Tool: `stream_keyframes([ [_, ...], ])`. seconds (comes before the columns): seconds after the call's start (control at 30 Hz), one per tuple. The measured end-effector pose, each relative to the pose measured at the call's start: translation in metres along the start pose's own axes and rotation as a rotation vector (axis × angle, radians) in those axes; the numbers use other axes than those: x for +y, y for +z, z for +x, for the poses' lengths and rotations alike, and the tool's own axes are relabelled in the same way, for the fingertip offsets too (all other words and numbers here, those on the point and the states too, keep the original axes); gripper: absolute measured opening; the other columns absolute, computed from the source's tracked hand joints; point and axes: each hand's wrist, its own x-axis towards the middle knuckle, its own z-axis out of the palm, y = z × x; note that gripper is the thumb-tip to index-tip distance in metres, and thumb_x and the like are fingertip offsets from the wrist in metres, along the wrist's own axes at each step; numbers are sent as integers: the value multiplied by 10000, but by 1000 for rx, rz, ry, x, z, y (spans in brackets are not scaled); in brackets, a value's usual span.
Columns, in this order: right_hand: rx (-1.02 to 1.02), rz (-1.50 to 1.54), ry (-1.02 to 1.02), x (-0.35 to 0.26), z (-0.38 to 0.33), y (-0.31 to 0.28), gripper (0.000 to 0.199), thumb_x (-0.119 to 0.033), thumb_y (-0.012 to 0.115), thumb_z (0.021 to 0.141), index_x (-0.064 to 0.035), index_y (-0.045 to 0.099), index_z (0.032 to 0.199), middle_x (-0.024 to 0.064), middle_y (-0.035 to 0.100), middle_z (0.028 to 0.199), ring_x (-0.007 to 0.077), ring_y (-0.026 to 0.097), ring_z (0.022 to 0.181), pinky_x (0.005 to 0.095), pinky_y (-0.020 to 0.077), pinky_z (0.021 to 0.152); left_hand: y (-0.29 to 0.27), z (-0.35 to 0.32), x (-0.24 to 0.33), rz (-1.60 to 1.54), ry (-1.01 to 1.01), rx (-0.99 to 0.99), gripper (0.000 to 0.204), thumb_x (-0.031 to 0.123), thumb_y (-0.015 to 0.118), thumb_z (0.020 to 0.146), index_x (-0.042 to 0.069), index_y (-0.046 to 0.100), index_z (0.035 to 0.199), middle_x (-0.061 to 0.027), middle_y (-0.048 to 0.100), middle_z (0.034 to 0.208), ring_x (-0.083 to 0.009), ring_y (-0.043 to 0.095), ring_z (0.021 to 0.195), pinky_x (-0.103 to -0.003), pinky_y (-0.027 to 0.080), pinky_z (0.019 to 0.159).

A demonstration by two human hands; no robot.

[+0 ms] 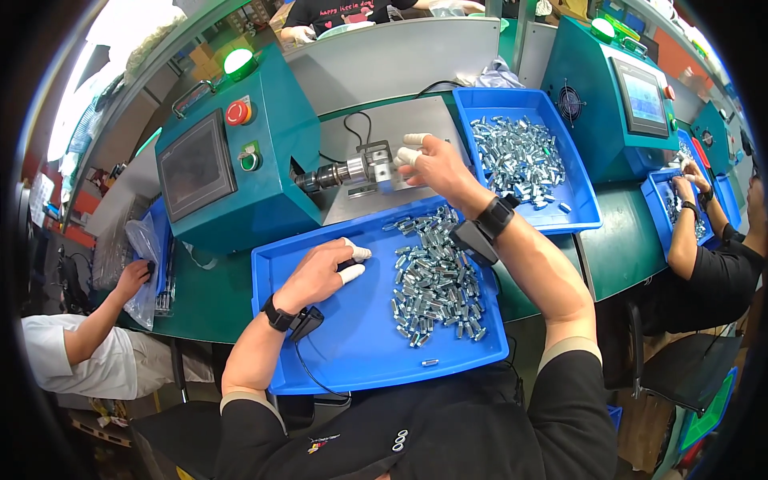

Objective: The person picks up a metal component from a blue tray, inserts it into a machine, and then places the processed component into a separate blue tray, repeating this cycle for several parts.

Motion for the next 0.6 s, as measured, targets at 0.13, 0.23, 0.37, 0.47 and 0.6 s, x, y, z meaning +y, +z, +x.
stream_keyframes([
  [0.13,132,-97,33,-10,4,-3,673,-331,714,1049,73,510,1548,182,763,1159,213,757,1023,328,599,838,-1,1,0,-14,24,2,325,131,789,974,33,756,1281,-141,745,1129,-333,723,1049,-407,581,927],
  [0.23,163,-592,-94,-13,12,1,659,-363,744,1005,74,572,1468,202,779,1000,273,779,922,400,608,781,-2,0,1,-17,-5,-16,328,123,790,971,32,756,1285,-137,744,1123,-327,723,1046,-402,580,929],
  [0.37,197,-1115,-280,-13,22,18,598,-367,751,963,46,627,1377,230,766,883,370,774,905,479,602,779,-2,2,5,-4,-37,-38,331,107,788,971,30,756,1291,-134,741,1119,-322,722,1044,-398,576,933],
  [0.47,175,-1171,-285,-20,25,21,556,-348,747,941,25,642,1340,240,768,902,420,756,915,516,593,807,-3,2,7,-4,-42,-37,330,95,783,972,28,755,1294,-136,739,1119,-322,720,1046,-397,574,935],
  [0.6,221,-1166,-333,-27,17,15,539,-327,749,917,-12,651,1343,227,775,921,436,750,929,534,589,831,-1,0,6,-15,-33,-23,324,79,775,973,25,754,1292,-140,736,1124,-325,716,1050,-398,571,936],
])
